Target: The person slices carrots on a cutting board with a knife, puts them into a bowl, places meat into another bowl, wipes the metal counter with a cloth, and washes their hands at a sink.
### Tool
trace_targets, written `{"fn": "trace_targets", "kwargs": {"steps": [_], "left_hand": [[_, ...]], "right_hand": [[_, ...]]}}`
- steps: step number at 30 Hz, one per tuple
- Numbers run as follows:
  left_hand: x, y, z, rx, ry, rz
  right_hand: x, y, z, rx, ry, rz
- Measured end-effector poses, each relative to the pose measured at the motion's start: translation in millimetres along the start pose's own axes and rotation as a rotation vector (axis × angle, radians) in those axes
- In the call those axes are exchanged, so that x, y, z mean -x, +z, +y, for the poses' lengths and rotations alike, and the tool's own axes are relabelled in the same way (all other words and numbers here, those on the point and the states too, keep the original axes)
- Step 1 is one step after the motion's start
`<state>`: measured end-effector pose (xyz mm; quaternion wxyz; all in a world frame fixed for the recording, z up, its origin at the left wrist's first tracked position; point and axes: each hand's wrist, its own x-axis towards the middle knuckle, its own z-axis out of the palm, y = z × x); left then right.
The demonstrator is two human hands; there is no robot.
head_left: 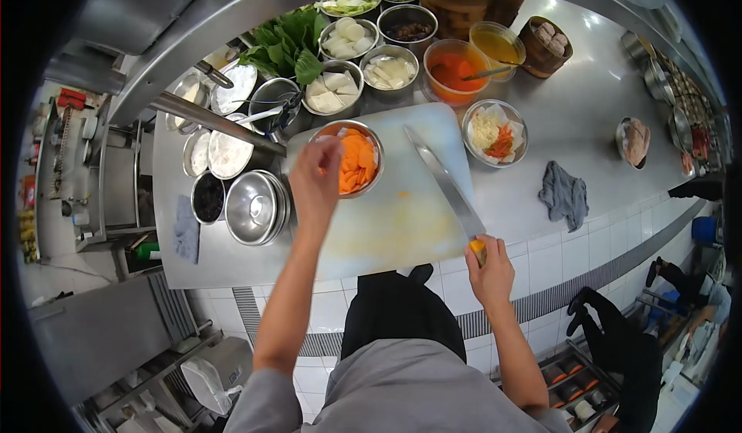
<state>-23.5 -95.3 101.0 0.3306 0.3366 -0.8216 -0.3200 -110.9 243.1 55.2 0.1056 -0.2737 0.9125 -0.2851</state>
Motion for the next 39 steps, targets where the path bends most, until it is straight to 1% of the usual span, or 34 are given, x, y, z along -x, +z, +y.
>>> {"fn": "trace_targets", "kwargs": {"steps": [1,2,3,4,5,7,8,10,12,13,14,15,16,17,18,19,21,22,23,24,25,26,27,28,29,30,31,33,34,36,37,39], "left_hand": [[-24.0,-3.1,-6.0,-0.066,0.066,0.045],[-41.7,-0.3,-24.1,-0.070,0.069,0.052],[-53.4,8.5,-50.4,-0.138,0.112,-0.062],[-60.0,10.9,-58.1,-0.204,0.154,-0.175],[-60.6,11.5,-65.7,-0.204,0.153,-0.169],[-59.9,7.6,-60.4,-0.215,0.222,-0.087],[-54.6,-0.9,-59.3,-0.189,0.132,-0.098],[-33.2,-16.9,-43.3,-0.201,0.123,-0.111],[-19.3,-17.5,-41.1,-0.205,0.123,-0.120],[-11.1,-10.0,-50.0,-0.271,0.294,-0.185],[-2.3,-5.6,-60.0,-0.338,0.464,-0.250],[2.0,-6.5,-62.6,-0.337,0.463,-0.247],[-0.2,-6.1,-65.4,-0.336,0.377,-0.240],[-5.2,-4.5,-68.5,-0.332,0.300,-0.235],[-4.3,-4.9,-65.6,-0.334,0.311,-0.232],[-3.3,-7.2,-59.4,-0.330,0.312,-0.232],[-7.1,-9.4,-49.8,-0.296,0.286,-0.218],[-5.9,-7.4,-57.2,-0.275,0.319,-0.320],[-4.0,-7.7,-65.8,-0.257,0.328,-0.334],[-5.2,-8.4,-68.4,-0.319,0.350,-0.335],[-11.6,-7.9,-66.2,-0.385,0.376,-0.331],[-15.7,-10.6,-65.1,-0.347,0.329,-0.322],[-19.7,-16.6,-56.4,-0.342,0.332,-0.331],[-21.2,-25.1,-45.8,-0.249,0.271,-0.297],[-19.8,-33.7,-38.4,-0.160,0.206,-0.264],[-16.9,-40.1,-35.0,-0.124,0.232,-0.186],[-9.5,-46.2,-34.7,-0.123,0.234,-0.188],[9.4,-58.6,-32.5,0.082,-0.168,-0.266],[22.7,-56.4,-38.3,0.088,-0.159,-0.270],[53.3,-43.7,-56.3,0.368,-0.454,-0.170],[60.4,-42.9,-53.2,0.370,-0.452,-0.169],[72.0,-39.8,-48.5,0.534,-0.734,-0.153]], "right_hand": [[-6.1,4.3,-1.5,-0.005,-0.007,0.001],[-11.8,10.2,-1.5,-0.034,-0.017,0.022],[-15.1,15.8,-1.1,-0.060,-0.024,0.041],[-16.8,21.1,-0.7,-0.060,-0.030,0.041],[-18.6,26.3,0.0,-0.050,-0.023,0.042],[-25.2,33.8,-2.1,-0.039,-0.015,0.045],[-25.8,37.7,-2.9,-0.055,-0.008,0.050],[-25.7,43.4,-3.4,-0.067,0.010,0.058],[-29.2,47.4,-3.7,0.069,-0.097,0.093],[-32.7,44.7,-10.2,0.072,-0.093,0.098],[-34.8,42.2,-17.7,0.099,-0.133,0.153],[-38.7,40.0,-26.2,0.124,-0.178,0.206],[-48.2,39.6,-34.9,0.125,-0.187,0.215],[-58.1,40.6,-44.0,0.085,-0.243,0.215],[-61.9,42.0,-52.1,0.047,-0.292,0.204],[-68.3,45.4,-61.4,0.051,-0.292,0.206],[-89.9,56.5,-82.6,-0.046,-0.431,0.140],[-98.1,62.1,-90.6,-0.035,-0.417,0.151],[-104.0,67.4,-96.3,0.012,-0.464,0.009],[-108.4,71.3,-98.2,0.059,-0.513,-0.136],[-112.1,76.8,-98.4,0.072,-0.500,-0.126],[-112.4,83.8,-99.9,0.158,-0.527,-0.117],[-112.9,89.8,-100.7,0.241,-0.558,-0.112],[-115.2,92.2,-99.3,0.238,-0.552,-0.116],[-117.1,93.1,-96.3,0.256,-0.578,-0.181],[-118.1,93.9,-93.5,0.276,-0.604,-0.244],[-117.0,96.0,-90.1,0.275,-0.602,-0.243],[-115.7,97.4,-85.5,0.296,-0.649,-0.222],[-116.1,96.1,-85.7,0.301,-0.643,-0.214],[-115.3,93.9,-87.0,0.307,-0.660,-0.267],[-115.4,94.1,-87.1,0.309,-0.661,-0.266],[-115.4,96.1,-86.0,0.306,-0.653,-0.241]]}}
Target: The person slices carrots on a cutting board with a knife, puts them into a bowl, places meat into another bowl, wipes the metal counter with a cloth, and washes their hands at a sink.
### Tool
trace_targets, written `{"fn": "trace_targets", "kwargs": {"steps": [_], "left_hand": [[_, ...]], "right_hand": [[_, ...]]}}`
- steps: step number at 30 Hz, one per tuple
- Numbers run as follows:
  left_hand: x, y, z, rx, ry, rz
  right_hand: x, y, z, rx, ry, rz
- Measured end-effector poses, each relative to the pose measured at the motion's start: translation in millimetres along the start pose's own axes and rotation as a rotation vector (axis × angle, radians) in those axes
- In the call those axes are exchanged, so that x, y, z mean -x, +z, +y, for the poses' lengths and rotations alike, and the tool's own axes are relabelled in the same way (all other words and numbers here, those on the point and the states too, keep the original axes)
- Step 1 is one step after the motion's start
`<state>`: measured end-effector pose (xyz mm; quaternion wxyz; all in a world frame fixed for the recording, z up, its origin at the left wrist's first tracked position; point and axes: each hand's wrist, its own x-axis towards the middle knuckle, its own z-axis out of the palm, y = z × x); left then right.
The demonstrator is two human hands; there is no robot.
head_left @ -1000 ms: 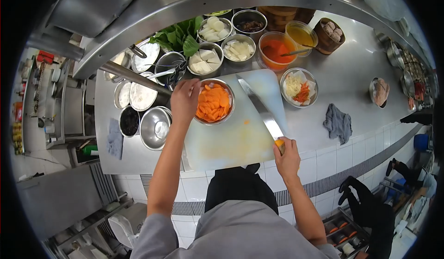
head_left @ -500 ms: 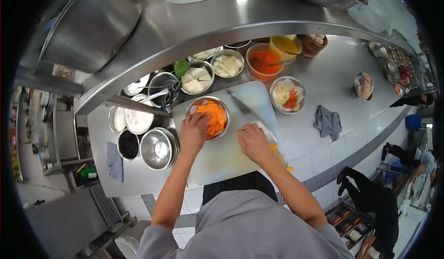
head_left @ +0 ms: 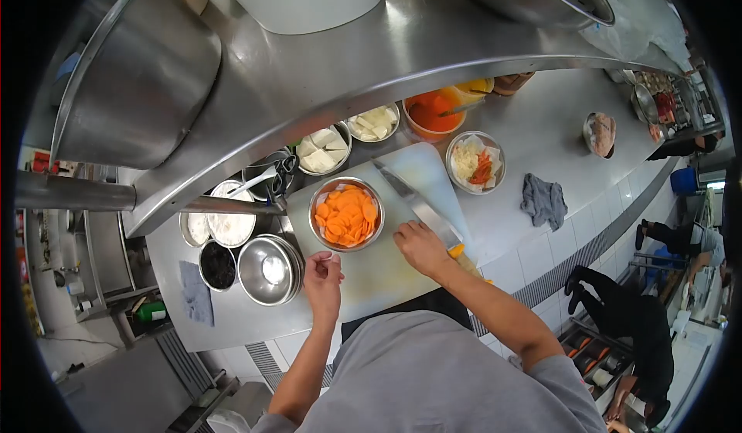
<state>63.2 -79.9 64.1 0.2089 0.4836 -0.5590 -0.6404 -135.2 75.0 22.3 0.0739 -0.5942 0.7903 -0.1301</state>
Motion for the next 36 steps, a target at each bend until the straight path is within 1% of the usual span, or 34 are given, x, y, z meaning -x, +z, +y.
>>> {"fn": "trace_targets", "kwargs": {"steps": [1,2,4,6,8,10,12,13,14,15,16,18,19,20,22,23,24,25,27,29,31,32,34,36], "left_hand": [[0.7,2.1,-5.1,0.019,-0.044,0.024],[1.6,3.2,-8.2,0.022,-0.044,0.028],[1.3,12.4,-7.6,0.178,-0.146,0.096],[-9.1,21.9,-5.7,0.237,-0.172,0.112],[-18.7,22.4,-11.7,0.289,-0.206,0.134],[-38.5,19.4,-34.3,0.373,-0.154,0.152],[-46.9,18.2,-38.4,0.380,-0.116,0.187],[-48.4,19.2,-36.5,0.362,-0.121,0.192],[-48.4,21.9,-35.0,0.346,-0.125,0.197],[-45.0,25.8,-32.9,0.393,-0.148,0.202],[-39.2,29.0,-31.8,0.395,-0.147,0.210],[-27.7,36.8,-29.6,0.403,-0.110,0.240],[-19.3,42.2,-24.3,0.395,-0.116,0.259],[-9.6,48.3,-20.1,0.392,-0.118,0.260],[11.9,61.0,-7.1,0.417,-0.135,0.217],[23.0,70.5,-0.7,0.445,-0.130,0.172],[30.2,85.2,7.0,0.448,-0.127,0.176],[36.0,103.5,15.0,0.414,-0.137,0.109],[43.1,147.6,28.4,0.362,-0.145,0.007],[37.8,203.8,34.0,0.325,-0.143,-0.056],[23.3,262.9,19.7,0.317,-0.147,-0.107],[13.3,292.1,9.0,0.327,-0.151,-0.136],[-8.8,347.7,-13.8,0.360,-0.112,-0.156],[-18.8,393.3,-14.0,0.321,-0.071,-0.091]], "right_hand": [[1.8,2.2,0.0,0.000,-0.004,-0.002],[3.5,3.8,0.8,-0.031,0.020,0.001],[6.5,-6.6,5.5,-0.055,0.045,0.006],[15.5,-23.9,14.0,-0.231,0.160,0.243],[25.4,-46.1,42.6,-0.257,0.350,0.547],[34.7,-55.6,88.2,-0.228,0.627,0.813],[45.5,-59.0,139.0,-0.223,0.882,0.894],[49.0,-49.1,165.4,-0.228,0.874,0.894],[51.6,-33.9,193.2,-0.464,0.971,0.795],[50.2,-37.3,206.2,-0.697,1.058,0.683],[53.2,-39.1,216.0,-0.700,1.052,0.676],[52.4,-42.9,226.8,-1.190,1.052,0.333],[54.0,-43.6,225.5,-1.172,1.019,0.382],[61.1,-48.4,227.5,-1.174,1.022,0.380],[80.2,-58.4,232.1,-1.164,1.039,0.390],[93.4,-68.3,236.2,-1.083,1.085,0.365],[108.4,-78.8,241.0,-1.105,1.082,0.439],[123.2,-90.6,246.3,-1.127,1.075,0.510],[147.7,-129.0,257.0,-1.080,1.118,0.572],[173.3,-141.7,285.2,-1.085,1.042,0.706],[190.2,-161.6,304.9,-1.076,1.016,0.779],[192.7,-169.6,310.0,-1.080,1.008,0.771],[194.9,-181.7,315.1,-1.120,0.992,0.909],[192.9,-187.5,314.5,-1.142,0.961,0.932]]}}
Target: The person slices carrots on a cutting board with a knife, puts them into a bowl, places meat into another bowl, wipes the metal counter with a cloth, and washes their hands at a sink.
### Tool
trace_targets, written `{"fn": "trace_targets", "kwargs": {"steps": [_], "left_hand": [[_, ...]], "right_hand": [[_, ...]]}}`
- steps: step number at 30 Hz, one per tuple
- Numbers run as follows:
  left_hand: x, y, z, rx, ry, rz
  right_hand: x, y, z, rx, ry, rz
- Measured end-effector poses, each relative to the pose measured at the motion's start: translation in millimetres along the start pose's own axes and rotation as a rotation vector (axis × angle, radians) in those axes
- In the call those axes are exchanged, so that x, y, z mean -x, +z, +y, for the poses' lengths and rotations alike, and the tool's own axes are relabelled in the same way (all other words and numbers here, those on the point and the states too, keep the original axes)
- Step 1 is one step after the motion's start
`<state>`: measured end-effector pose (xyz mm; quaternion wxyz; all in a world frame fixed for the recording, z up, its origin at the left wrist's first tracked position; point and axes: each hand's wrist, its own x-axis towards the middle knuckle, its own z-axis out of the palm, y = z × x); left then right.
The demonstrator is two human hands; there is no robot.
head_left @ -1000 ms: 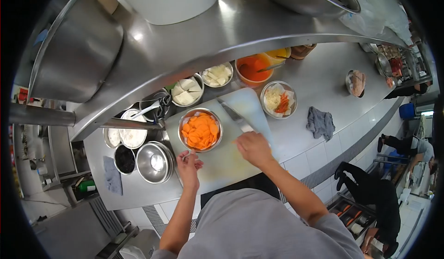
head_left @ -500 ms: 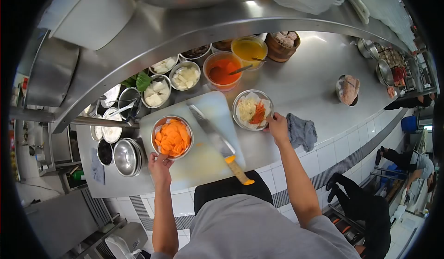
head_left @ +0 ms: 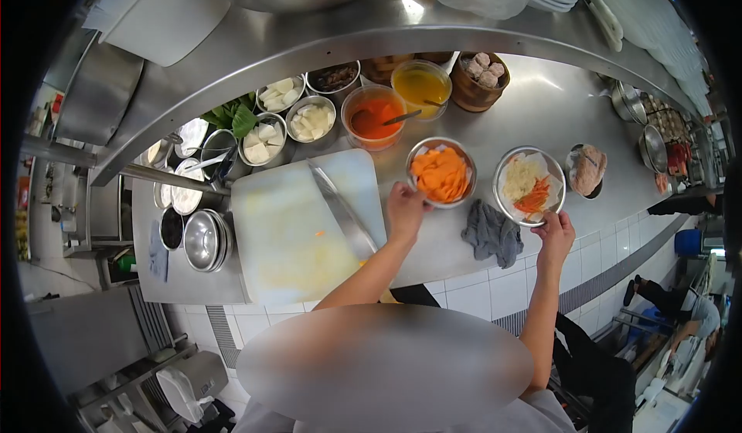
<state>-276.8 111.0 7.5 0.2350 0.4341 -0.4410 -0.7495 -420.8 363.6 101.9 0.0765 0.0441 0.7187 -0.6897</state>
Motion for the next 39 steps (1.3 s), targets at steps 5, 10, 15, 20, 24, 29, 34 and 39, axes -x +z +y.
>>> {"fn": "trace_targets", "kwargs": {"steps": [5,10,15,20,24,29,34,39], "left_hand": [[-18.5,35.8,-18.3,0.042,0.016,0.103],[0.3,11.2,-9.3,0.167,0.027,0.089],[71.3,-92.4,37.3,-0.260,0.205,0.090],[91.7,-212.6,49.9,-0.679,0.404,0.369],[82.3,-237.0,48.1,-1.029,0.480,0.323],[49.2,-246.7,38.2,-1.416,0.748,0.171],[30.4,-248.2,57.3,-1.744,0.712,-0.075],[20.9,-242.8,66.6,-1.999,0.695,-0.278]], "right_hand": [[4.4,25.3,1.3,-0.108,0.080,-0.045],[6.3,78.9,-1.6,-0.081,0.135,-0.151],[-9.5,134.5,13.1,-0.131,0.207,-0.270],[-15.1,164.3,37.3,-0.100,0.268,-0.362],[-15.7,168.3,36.7,-0.045,0.266,-0.462],[-11.8,163.6,38.4,0.033,0.254,-0.467],[1.5,148.1,25.8,0.071,0.211,-0.414],[22.3,113.6,42.8,0.173,0.091,-0.310]]}}
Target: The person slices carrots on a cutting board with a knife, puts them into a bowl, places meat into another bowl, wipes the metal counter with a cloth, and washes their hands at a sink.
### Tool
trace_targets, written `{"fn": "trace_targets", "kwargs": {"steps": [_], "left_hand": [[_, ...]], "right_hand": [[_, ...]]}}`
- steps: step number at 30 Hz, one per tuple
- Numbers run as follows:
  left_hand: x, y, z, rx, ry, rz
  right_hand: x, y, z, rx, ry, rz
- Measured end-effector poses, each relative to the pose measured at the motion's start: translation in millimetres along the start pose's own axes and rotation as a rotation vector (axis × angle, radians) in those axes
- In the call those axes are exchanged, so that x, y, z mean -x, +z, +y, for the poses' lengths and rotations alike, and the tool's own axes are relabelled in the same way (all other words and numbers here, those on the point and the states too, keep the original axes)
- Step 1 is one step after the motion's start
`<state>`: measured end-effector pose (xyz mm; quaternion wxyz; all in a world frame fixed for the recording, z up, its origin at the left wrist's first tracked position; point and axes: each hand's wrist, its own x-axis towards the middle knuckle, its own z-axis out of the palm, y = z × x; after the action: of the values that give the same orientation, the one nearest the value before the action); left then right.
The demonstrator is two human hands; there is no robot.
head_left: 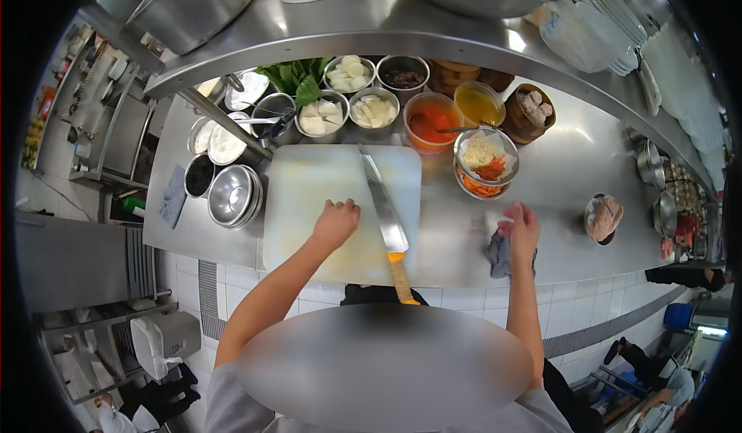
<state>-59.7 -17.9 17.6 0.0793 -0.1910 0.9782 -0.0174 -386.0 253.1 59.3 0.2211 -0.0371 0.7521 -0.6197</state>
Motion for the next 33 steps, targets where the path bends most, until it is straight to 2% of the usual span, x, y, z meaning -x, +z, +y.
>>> {"fn": "trace_targets", "kwargs": {"steps": [6,8,11,13,15,16,18,20,21,22,23,24,25,26,27,28,29,30,31,32,33], "left_hand": [[-16.6,7.9,-4.7,0.146,-0.086,-0.047],[-14.0,9.3,-9.5,0.208,-0.086,-0.010],[18.5,-2.2,-10.6,0.394,-0.183,0.196],[74.9,-35.3,-19.4,0.466,-0.170,0.347],[146.4,-66.1,-28.5,0.557,-0.310,0.626],[186.6,-82.2,-42.1,0.529,-0.389,0.625],[280.7,-109.0,-73.1,0.351,-0.517,1.086],[400.7,-116.9,-116.3,0.090,-0.711,1.219],[466.5,-142.0,-133.7,-0.177,-0.867,1.192],[546.9,-128.7,-164.0,-0.451,-1.144,1.059],[604.3,-147.9,-186.4,-0.557,-1.413,0.968],[701.1,-110.7,-224.8,-0.887,-1.660,0.661],[807.2,-57.6,-259.2,-1.094,-1.811,0.130],[825.5,-80.7,-261.1,-0.489,-2.070,0.265],[843.0,-69.5,-265.8,-0.663,-1.986,0.231],[852.5,-53.3,-269.9,-0.643,-1.805,0.389],[823.7,-52.9,-263.2,-0.327,-1.797,0.616],[811.7,-19.7,-267.1,-0.089,-1.609,0.882],[767.2,-2.7,-254.3,-0.011,-1.617,0.861],[741.6,43.5,-250.3,0.006,-1.564,0.769],[685.3,66.2,-226.7,0.174,-1.526,0.783]], "right_hand": [[62.4,17.1,36.5,0.082,0.071,-0.094],[81.5,28.3,40.4,0.110,0.033,-0.135],[95.2,42.9,63.0,0.196,-0.114,-0.214],[89.4,46.7,85.1,0.181,-0.104,-0.231],[80.9,46.6,101.3,0.219,-0.119,-0.271],[82.3,50.2,103.0,0.237,-0.123,-0.288],[80.2,52.8,99.7,0.277,-0.112,-0.302],[75.9,57.7,100.5,0.300,-0.097,-0.324],[73.2,59.0,101.1,0.325,-0.094,-0.321],[70.6,58.4,101.4,0.354,-0.089,-0.307],[66.4,60.4,104.6,0.363,-0.083,-0.299],[62.4,63.0,106.3,0.350,-0.133,-0.353],[66.1,61.2,99.4,0.336,-0.185,-0.381],[83.5,70.1,82.2,0.342,-0.201,-0.380],[72.0,65.7,93.0,0.251,-0.202,-0.392],[85.4,67.7,82.8,0.254,-0.179,-0.349],[105.4,71.0,69.3,0.296,-0.212,-0.317],[116.7,70.9,67.3,0.344,-0.266,-0.279],[124.1,68.5,70.1,0.387,-0.263,-0.243],[142.4,69.2,66.0,0.393,-0.309,-0.213],[162.0,70.2,60.2,0.333,-0.281,-0.194]]}}
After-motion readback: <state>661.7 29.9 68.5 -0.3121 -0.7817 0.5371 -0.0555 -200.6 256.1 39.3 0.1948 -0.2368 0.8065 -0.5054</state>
